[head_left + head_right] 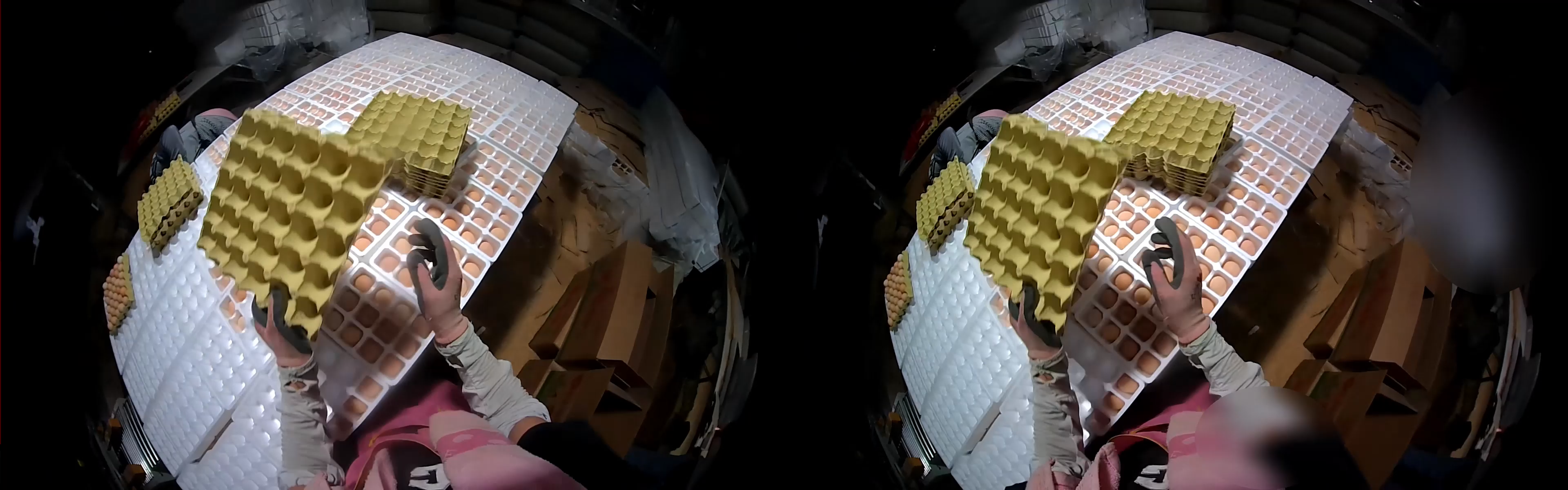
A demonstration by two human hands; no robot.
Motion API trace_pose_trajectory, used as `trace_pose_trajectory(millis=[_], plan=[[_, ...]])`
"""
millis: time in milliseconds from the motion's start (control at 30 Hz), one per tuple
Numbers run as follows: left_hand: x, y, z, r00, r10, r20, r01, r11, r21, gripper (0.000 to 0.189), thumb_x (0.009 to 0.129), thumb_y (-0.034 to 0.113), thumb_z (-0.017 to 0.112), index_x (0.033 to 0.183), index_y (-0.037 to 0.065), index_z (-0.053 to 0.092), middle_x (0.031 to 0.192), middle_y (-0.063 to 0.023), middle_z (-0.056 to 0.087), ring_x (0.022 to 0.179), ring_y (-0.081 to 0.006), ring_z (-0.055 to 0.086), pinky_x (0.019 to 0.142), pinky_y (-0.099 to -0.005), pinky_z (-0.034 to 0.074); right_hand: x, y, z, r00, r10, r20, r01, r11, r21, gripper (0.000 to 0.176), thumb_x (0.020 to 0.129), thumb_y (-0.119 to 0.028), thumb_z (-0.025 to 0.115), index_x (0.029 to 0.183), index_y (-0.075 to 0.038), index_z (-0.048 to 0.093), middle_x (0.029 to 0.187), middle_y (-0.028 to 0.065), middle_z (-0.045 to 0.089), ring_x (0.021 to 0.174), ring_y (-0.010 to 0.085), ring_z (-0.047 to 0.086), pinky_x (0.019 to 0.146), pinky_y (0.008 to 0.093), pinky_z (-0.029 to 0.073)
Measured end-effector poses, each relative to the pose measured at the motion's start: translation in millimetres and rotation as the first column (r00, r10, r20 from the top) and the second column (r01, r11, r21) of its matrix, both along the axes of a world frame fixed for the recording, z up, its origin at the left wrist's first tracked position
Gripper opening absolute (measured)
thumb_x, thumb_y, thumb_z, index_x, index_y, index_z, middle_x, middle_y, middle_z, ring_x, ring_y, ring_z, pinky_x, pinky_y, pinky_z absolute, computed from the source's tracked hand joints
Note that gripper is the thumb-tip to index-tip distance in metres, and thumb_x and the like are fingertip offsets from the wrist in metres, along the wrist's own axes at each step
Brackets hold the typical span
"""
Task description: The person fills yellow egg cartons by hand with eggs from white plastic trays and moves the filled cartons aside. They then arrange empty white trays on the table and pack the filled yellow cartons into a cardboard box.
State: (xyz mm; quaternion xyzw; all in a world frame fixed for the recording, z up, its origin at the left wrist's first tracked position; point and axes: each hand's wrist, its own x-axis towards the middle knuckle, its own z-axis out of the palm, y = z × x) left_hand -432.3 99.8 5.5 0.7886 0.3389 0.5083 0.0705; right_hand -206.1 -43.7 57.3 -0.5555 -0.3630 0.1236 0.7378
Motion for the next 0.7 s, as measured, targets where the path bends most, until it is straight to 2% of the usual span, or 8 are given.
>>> trace_pose_trajectory(millis=[100,133,167,200,300,367,567,700], plan=[[164.1,63.0,25.6,0.995,-0.092,0.030,0.083,0.973,0.213,0.035,0.084,0.019,0.067,0.112,0.000,0.062,0.111,-0.0133,0.065,0.101,-0.0300,0.061,0.085,-0.0408,0.049,60.9,-39.9,-40.4,0.993,-0.117,-0.033,0.112,0.984,-0.135,0.047,0.088,0.000,0.053,0.134,0.003,0.046,0.122,0.0116,0.059,0.111,0.0176,0.057,0.096,0.0296,0.045],[225.3,76.4,33.6,0.822,-0.292,0.489,0.472,0.829,-0.299,0.035,0.084,0.017,0.070,0.112,-0.001,0.061,0.106,-0.0109,0.065,0.089,-0.0238,0.063,0.077,-0.0350,0.051,75.7,-59.0,-47.0,0.992,-0.122,-0.022,0.114,0.971,-0.211,0.044,0.086,-0.003,0.057,0.129,0.002,0.050,0.115,0.0137,0.061,0.106,0.0224,0.060,0.092,0.0311,0.047],[286.5,89.6,41.9,0.357,0.085,0.930,0.783,0.515,-0.348,0.035,0.084,0.015,0.072,0.111,-0.003,0.060,0.100,-0.0085,0.065,0.077,-0.0176,0.064,0.069,-0.0291,0.053,89.7,-79.1,-51.9,0.992,-0.125,-0.013,0.116,0.950,-0.289,0.042,0.083,-0.006,0.062,0.124,0.000,0.054,0.108,0.0158,0.063,0.100,0.0272,0.062,0.088,0.0327,0.048],[339.8,110.7,25.5,0.325,0.079,0.942,0.756,0.577,-0.309,0.040,0.083,0.012,0.072,0.116,-0.004,0.056,0.104,-0.0101,0.064,0.082,-0.0187,0.062,0.073,-0.0308,0.052,100.7,-99.8,-55.8,0.993,-0.115,0.019,0.114,0.927,-0.357,0.040,0.083,-0.007,0.062,0.122,0.000,0.055,0.109,0.0161,0.063,0.101,0.0279,0.063,0.088,0.0334,0.049],[428.1,110.5,18.1,0.914,0.374,0.156,-0.117,0.611,-0.783,0.069,0.077,0.039,0.074,0.125,-0.003,0.050,0.123,-0.0220,0.058,0.111,-0.0350,0.057,0.092,-0.0476,0.046,120.6,-166.9,-109.8,0.987,-0.156,-0.037,0.117,0.857,-0.503,0.039,0.083,-0.009,0.061,0.121,0.000,0.057,0.112,0.0168,0.063,0.103,0.0304,0.062,0.090,0.0351,0.049],[452.8,82.4,4.7,0.849,0.444,-0.286,-0.525,0.640,-0.561,0.079,0.073,0.056,0.068,0.125,-0.001,0.050,0.133,-0.0249,0.048,0.122,-0.0407,0.048,0.098,-0.0530,0.040,116.7,-213.3,-133.1,0.960,-0.253,-0.123,0.138,0.806,-0.576,0.040,0.083,-0.011,0.061,0.122,-0.001,0.057,0.114,0.0162,0.062,0.105,0.0302,0.061,0.093,0.0354,0.047],[448.0,133.3,-58.5,0.853,0.476,-0.216,-0.438,0.427,-0.791,0.107,0.064,0.068,0.072,0.141,0.005,0.033,0.127,-0.0193,0.046,0.109,-0.0354,0.054,0.097,-0.0562,0.042,46.7,-311.8,-135.2,0.754,-0.643,-0.132,0.379,0.590,-0.713,0.044,0.087,-0.024,0.065,0.124,-0.002,0.056,0.115,0.0166,0.063,0.108,0.0310,0.060,0.092,0.0374,0.048],[449.4,84.6,-41.5,0.975,-0.141,0.169,0.202,0.879,-0.431,0.087,0.073,0.049,0.071,0.140,0.005,0.038,0.133,-0.0184,0.045,0.116,-0.0347,0.051,0.103,-0.0538,0.039,-61.3,-361.0,-121.5,0.573,-0.789,-0.224,0.471,0.540,-0.697,0.041,0.088,-0.027,0.062,0.117,0.000,0.057,0.114,0.0176,0.062,0.105,0.0331,0.059,0.091,0.0375,0.046]])
